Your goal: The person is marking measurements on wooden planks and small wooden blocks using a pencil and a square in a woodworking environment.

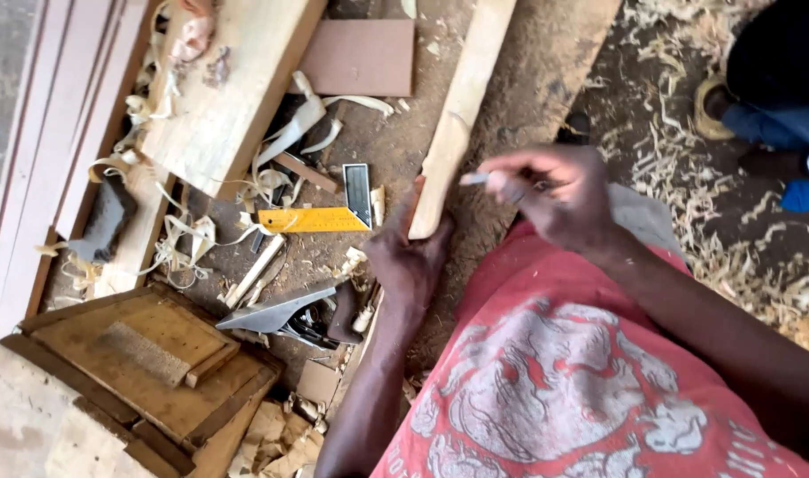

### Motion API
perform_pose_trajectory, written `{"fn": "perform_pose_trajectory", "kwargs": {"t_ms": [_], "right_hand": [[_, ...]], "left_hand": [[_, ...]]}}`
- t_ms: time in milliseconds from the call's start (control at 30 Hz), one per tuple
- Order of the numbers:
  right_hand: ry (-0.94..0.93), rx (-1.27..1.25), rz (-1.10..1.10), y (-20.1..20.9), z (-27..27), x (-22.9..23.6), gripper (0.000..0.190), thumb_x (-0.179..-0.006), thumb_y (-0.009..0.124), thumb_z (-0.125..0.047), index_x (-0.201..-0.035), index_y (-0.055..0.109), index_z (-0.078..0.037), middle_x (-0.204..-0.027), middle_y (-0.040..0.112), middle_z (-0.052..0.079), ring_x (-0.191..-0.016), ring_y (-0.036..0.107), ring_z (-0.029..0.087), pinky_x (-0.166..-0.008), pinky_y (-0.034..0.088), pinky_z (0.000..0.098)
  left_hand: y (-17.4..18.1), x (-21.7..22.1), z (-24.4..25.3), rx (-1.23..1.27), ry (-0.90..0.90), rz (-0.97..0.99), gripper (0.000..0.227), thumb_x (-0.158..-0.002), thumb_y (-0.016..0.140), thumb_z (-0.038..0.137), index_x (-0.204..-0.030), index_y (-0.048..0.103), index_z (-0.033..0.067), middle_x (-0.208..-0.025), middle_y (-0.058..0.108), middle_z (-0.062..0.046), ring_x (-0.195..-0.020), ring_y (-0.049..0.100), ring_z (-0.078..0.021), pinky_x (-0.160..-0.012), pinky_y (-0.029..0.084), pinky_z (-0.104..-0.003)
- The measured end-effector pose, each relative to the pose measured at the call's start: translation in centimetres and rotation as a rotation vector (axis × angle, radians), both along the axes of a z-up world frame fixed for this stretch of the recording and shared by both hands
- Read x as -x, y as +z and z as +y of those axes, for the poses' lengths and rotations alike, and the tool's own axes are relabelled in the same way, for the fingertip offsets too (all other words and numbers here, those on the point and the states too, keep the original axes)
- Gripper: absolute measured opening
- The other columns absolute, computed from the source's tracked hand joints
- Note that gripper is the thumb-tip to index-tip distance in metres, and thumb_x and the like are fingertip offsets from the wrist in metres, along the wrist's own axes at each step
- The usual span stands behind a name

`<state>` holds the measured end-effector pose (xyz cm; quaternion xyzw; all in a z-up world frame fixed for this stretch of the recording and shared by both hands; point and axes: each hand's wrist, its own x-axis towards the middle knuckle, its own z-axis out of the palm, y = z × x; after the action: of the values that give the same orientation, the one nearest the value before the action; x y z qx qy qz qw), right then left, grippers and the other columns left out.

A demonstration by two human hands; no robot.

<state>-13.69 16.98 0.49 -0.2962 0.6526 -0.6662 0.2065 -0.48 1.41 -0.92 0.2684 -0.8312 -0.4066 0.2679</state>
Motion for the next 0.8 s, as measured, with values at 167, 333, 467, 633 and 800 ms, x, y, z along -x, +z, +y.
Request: {"fn": "perform_pose_trajectory", "kwargs": {"t_ms": [167, 333, 467, 633, 800], "right_hand": [[-0.123, 0.226, 0.49, 1.3, -1.4, 3.2, 0.015, -0.11, 0.065, -0.01, -0.115, 0.073, 0.002, -0.096, 0.077, 0.021, -0.064, 0.068, 0.016, -0.048, 0.049, 0.0253], [0.021, 0.222, 0.848, -2.1, -3.0, 5.2, 0.027, -0.096, 0.066, 0.015, -0.113, 0.079, -0.001, -0.099, 0.08, 0.02, -0.087, 0.081, 0.031, -0.059, 0.066, 0.0332], [0.096, 0.247, 0.978, -3.4, -2.8, 5.7, 0.049, -0.083, 0.061, 0.024, -0.121, 0.076, -0.004, -0.115, 0.079, 0.015, -0.11, 0.078, 0.031, -0.086, 0.069, 0.0391], [0.111, 0.25, 0.971, -2.0, -2.7, 5.3, 0.048, -0.085, 0.065, 0.028, -0.122, 0.076, 0.0, -0.119, 0.078, 0.017, -0.113, 0.076, 0.033, -0.103, 0.062, 0.0404], [0.098, 0.258, 0.942, -1.8, -2.6, 4.9, 0.047, -0.086, 0.067, 0.029, -0.123, 0.076, 0.001, -0.121, 0.077, 0.018, -0.116, 0.075, 0.033, -0.105, 0.061, 0.0412]], "left_hand": [[-1.8, -1.2, -0.3, 0.253, -0.149, -0.102, 0.058, -0.083, 0.084, 0.021, -0.137, 0.063, 0.0136, -0.098, 0.081, -0.011, -0.062, 0.069, -0.0108, -0.057, 0.064, -0.029], [-2.3, -1.8, -0.1, 0.273, -0.159, -0.108, 0.059, -0.085, 0.085, 0.024, -0.138, 0.061, 0.013, -0.101, 0.08, -0.015, -0.068, 0.074, -0.0167, -0.057, 0.064, -0.031], [-2.4, -1.7, -0.3, 0.269, -0.161, -0.11, 0.064, -0.083, 0.088, 0.023, -0.14, 0.059, 0.015, -0.121, 0.074, -0.021, -0.086, 0.08, -0.0236, -0.067, 0.071, -0.033], [3.0, -0.7, -0.6, -0.001, -0.196, -0.133, 0.07, -0.08, 0.084, 0.03, -0.14, 0.057, 0.0095, -0.134, 0.068, -0.016, -0.121, 0.07, -0.0272, -0.094, 0.066, -0.038], [7.8, 2.0, -2.8, -0.086, -0.138, -0.104, 0.049, -0.086, 0.072, 0.043, -0.121, 0.07, 0.0082, -0.109, 0.079, -0.006, -0.107, 0.077, -0.0176, -0.099, 0.064, -0.04]]}}
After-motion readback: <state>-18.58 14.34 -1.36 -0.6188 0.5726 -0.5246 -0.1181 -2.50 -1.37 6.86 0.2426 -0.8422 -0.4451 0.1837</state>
